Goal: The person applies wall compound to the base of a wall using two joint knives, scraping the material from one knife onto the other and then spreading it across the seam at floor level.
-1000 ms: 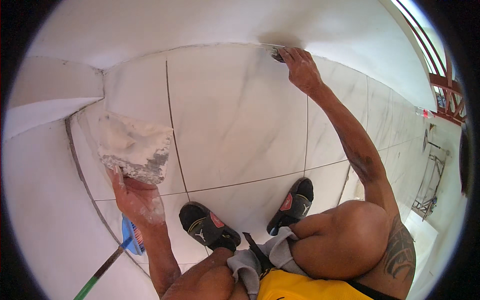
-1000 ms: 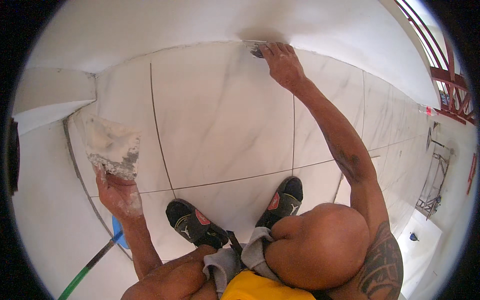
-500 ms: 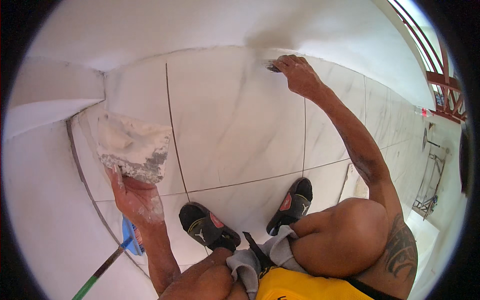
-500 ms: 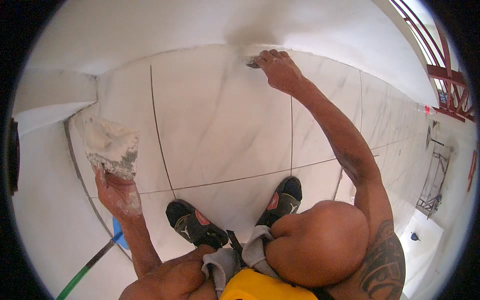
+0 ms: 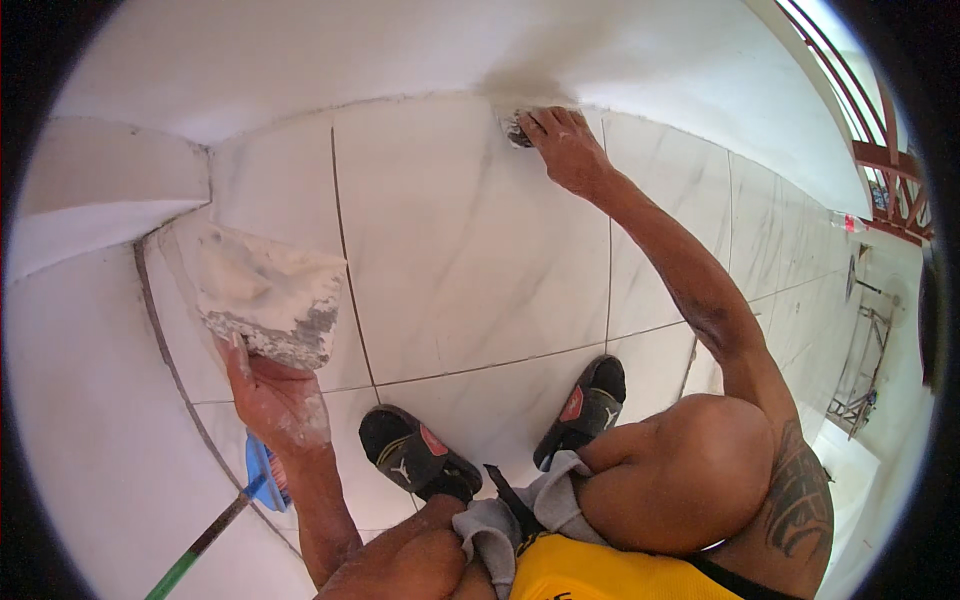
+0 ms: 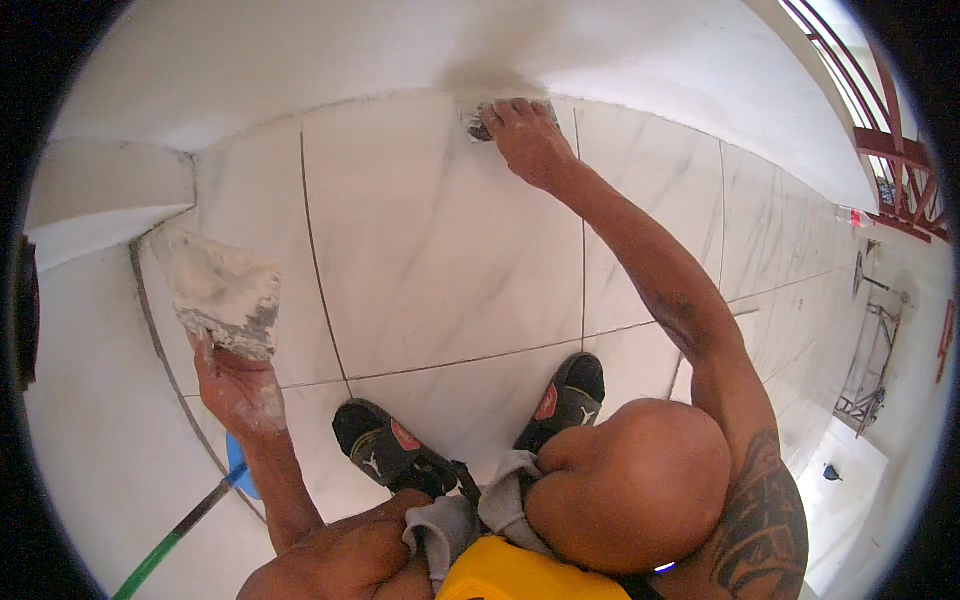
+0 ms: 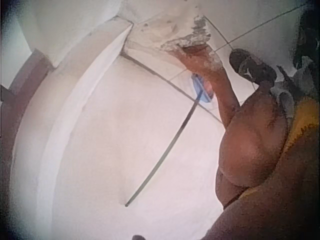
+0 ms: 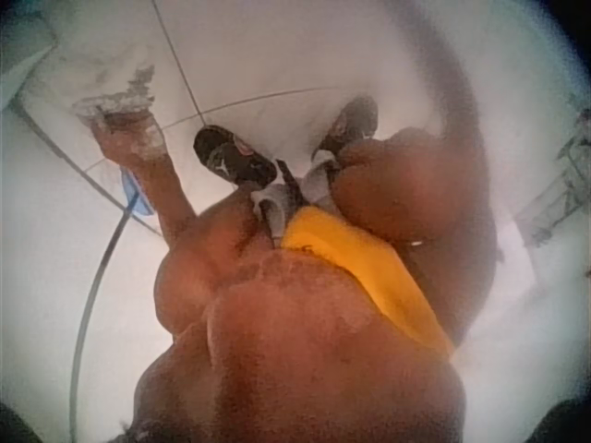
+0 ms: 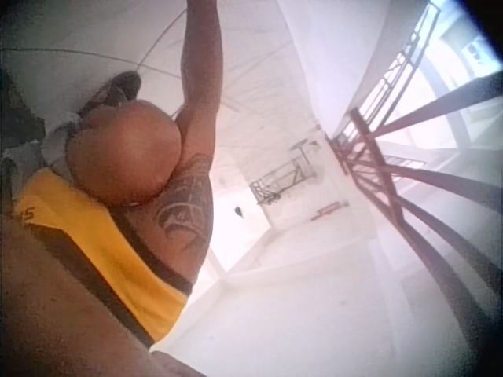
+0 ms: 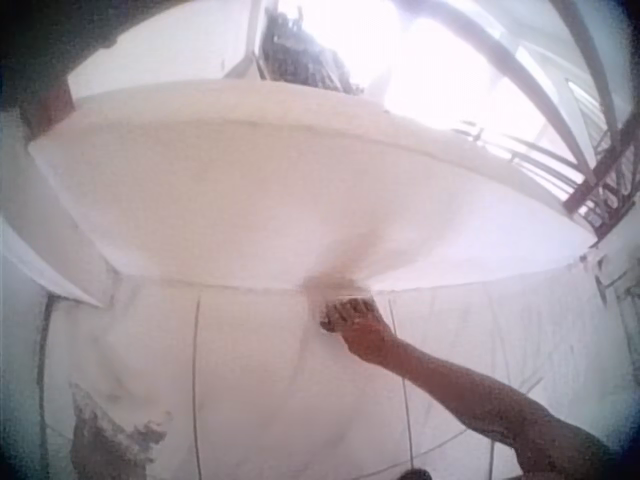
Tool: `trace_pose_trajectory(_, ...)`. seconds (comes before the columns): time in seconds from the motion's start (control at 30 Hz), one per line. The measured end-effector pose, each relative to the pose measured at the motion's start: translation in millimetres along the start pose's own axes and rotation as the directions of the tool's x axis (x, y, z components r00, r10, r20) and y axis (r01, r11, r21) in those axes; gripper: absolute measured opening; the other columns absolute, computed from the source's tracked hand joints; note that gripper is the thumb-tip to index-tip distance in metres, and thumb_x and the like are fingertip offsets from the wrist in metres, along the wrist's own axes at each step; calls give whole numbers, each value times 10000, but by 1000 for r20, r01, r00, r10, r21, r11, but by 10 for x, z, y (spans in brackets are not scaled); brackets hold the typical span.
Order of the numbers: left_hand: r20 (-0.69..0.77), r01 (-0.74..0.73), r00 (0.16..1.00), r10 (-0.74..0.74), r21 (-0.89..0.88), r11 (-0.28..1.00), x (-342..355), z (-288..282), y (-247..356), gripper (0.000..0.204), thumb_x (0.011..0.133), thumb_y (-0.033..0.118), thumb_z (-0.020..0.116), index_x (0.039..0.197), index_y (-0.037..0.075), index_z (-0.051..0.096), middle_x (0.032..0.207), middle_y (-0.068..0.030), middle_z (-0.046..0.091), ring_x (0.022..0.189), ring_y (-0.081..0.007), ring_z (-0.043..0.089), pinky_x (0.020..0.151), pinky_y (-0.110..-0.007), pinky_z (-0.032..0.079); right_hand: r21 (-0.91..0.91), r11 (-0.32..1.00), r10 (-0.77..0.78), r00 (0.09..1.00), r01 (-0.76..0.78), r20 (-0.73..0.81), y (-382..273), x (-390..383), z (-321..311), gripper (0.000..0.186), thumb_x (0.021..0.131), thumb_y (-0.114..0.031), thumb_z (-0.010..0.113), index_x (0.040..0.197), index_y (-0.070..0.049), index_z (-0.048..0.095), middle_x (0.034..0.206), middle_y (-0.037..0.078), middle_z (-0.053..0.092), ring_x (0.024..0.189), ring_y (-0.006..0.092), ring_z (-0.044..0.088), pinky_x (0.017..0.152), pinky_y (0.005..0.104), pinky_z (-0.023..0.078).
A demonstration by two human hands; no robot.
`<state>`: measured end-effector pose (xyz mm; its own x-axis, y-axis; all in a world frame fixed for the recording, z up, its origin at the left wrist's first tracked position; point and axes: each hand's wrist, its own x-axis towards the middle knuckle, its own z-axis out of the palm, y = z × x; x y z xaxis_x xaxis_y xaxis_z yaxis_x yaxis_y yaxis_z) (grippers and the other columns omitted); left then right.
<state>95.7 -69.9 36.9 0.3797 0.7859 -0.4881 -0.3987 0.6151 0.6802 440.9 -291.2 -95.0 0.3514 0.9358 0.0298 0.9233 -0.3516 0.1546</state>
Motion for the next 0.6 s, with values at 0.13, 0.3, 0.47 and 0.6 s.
trace_pose_trajectory(0.13, 8, -13, 1000, 13, 3, 1000, -6, 23, 29, 408, 978, 140, 416, 1360, 0, 387, 1346, -159, 488, 1228, -265, 491, 1015, -430, 436, 176, 982, -81, 992, 64, 95, -27, -50, -193, 399, 819, -55, 547, 1214, 5, 530, 1127, 152, 540, 1055, 302, 534, 915, 428, 433)
trace_pose_trajectory(0.3, 16, 21, 1000, -22, 14, 1000, -36, 19, -21, 427, 974, 142, 417, 1376, 9, 367, 1359, -156, 473, 1234, -266, 484, 1013, -429, 434, 81, 997, 11, 997, -5, -70, -106, 79, -195, 384, 819, -53, 554, 1197, 13, 542, 1116, 155, 549, 1062, 301, 538, 915, 419, 443)
trace_pose_trajectory(0.47, 9, 12, 1000, -12, 66, 998, -67, 55, -24, 435, 973, 171, 416, 1376, 15, 368, 1364, -153, 467, 1252, -272, 464, 1026, -437, 416, -14, 1000, 6, 991, -8, -135, -170, 286, -10, 403, 819, -80, 563, 1207, 23, 528, 1094, 155, 553, 1044, 297, 541, 901, 422, 450)
trace_pose_trajectory(0.6, -11, 13, 1000, -12, 80, 997, -49, 39, -46, 433, 974, 186, 418, 1368, 12, 377, 1362, -151, 471, 1253, -274, 462, 1032, -443, 408, -54, 999, -9, 994, 3, -108, -203, 288, 90, 445, 803, -107, 580, 1222, 29, 514, 1073, 152, 553, 1041, 300, 533, 899, 432, 446)
